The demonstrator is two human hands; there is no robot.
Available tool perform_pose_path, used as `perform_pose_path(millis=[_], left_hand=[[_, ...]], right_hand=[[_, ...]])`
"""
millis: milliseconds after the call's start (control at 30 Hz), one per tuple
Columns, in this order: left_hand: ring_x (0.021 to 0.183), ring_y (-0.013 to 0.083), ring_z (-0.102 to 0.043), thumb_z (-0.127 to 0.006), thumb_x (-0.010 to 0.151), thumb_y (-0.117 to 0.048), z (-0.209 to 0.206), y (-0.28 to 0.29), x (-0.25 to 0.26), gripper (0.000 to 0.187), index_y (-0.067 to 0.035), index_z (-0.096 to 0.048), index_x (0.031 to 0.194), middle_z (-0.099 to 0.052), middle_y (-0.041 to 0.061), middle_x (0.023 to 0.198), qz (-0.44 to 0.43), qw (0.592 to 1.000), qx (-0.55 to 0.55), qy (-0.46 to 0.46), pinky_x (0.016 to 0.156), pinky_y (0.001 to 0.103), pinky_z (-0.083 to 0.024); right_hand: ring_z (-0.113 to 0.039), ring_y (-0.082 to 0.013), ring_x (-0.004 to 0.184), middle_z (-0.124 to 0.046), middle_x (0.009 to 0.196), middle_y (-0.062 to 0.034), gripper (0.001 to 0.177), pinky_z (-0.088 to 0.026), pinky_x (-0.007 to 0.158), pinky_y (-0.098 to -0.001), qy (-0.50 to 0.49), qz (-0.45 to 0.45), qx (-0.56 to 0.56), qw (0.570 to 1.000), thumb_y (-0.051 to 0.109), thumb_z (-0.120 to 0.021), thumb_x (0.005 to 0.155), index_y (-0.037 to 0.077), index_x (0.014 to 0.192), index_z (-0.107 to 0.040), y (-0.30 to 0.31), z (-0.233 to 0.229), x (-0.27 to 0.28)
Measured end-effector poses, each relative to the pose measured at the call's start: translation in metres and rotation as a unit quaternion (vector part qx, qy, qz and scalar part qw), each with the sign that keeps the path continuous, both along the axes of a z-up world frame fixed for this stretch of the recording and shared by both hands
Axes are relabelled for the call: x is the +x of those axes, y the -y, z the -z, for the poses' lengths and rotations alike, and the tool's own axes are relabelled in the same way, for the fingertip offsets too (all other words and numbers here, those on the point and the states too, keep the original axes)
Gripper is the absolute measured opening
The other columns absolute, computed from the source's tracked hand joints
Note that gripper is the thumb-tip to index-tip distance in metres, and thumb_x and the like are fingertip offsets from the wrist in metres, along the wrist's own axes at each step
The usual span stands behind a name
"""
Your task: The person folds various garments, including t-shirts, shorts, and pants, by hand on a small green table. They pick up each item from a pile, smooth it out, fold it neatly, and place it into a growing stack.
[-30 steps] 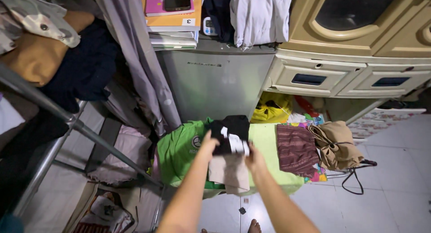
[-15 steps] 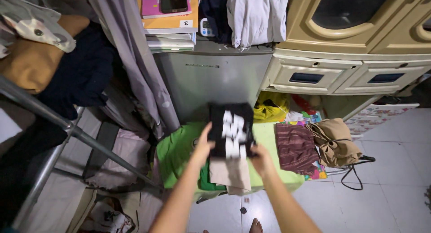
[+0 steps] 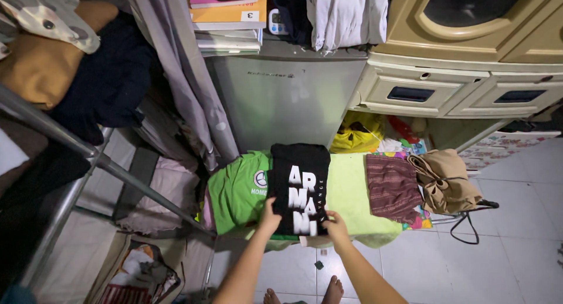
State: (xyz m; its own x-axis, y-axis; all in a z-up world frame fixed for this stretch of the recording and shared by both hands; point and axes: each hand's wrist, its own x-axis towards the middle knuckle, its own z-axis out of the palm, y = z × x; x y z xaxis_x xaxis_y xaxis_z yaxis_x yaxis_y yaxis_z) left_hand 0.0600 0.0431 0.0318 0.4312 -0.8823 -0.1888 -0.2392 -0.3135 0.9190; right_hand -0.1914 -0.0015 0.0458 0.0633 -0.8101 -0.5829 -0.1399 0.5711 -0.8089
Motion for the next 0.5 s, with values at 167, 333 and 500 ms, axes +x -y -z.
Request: perform_pose_path(millis=[167, 333, 500], left_hand=[[0.113, 0.0353, -0.067, -0.078, 0.085, -0.026, 0.009, -0.013, -0.005, 0.047, -0.002, -0.064, 0.124, -0.071, 0.020, 0.120, -0.067, 0.996, 0.023, 0.057, 0.098, 0.041, -0.052], [0.110, 0.0383, -0.065, -0.079, 0.084, -0.028, 0.012, -0.015, 0.001, 0.047, -0.001, -0.065, 0.120, -0.069, 0.021, 0.117, -0.089, 0.990, 0.071, 0.086, 0.094, 0.045, -0.052], [0.100, 0.0374, -0.065, -0.079, 0.085, -0.033, 0.012, 0.001, -0.003, 0.035, -0.006, -0.071, 0.105, -0.070, 0.017, 0.104, -0.088, 0.979, 0.054, 0.178, 0.088, 0.047, -0.052]], right_hand=[[-0.066, -0.0170, 0.088, -0.074, 0.102, -0.0088, 0.032, -0.052, 0.075, -0.0295, 0.013, 0.001, -0.103, 0.995, 0.010, -0.070, 0.086, 0.005, 0.118, -0.067, -0.011, 0.003, 0.004], [-0.066, -0.0202, 0.077, -0.073, 0.087, -0.0109, 0.024, -0.052, 0.070, -0.0328, -0.038, -0.021, -0.100, 0.994, 0.010, -0.071, 0.086, 0.000, 0.108, -0.071, -0.007, 0.004, -0.001], [-0.063, -0.0140, 0.075, -0.072, 0.086, -0.0075, 0.026, -0.051, 0.070, -0.0307, -0.055, -0.019, -0.101, 0.993, 0.023, -0.075, 0.089, 0.002, 0.105, -0.072, 0.023, 0.004, 0.010]])
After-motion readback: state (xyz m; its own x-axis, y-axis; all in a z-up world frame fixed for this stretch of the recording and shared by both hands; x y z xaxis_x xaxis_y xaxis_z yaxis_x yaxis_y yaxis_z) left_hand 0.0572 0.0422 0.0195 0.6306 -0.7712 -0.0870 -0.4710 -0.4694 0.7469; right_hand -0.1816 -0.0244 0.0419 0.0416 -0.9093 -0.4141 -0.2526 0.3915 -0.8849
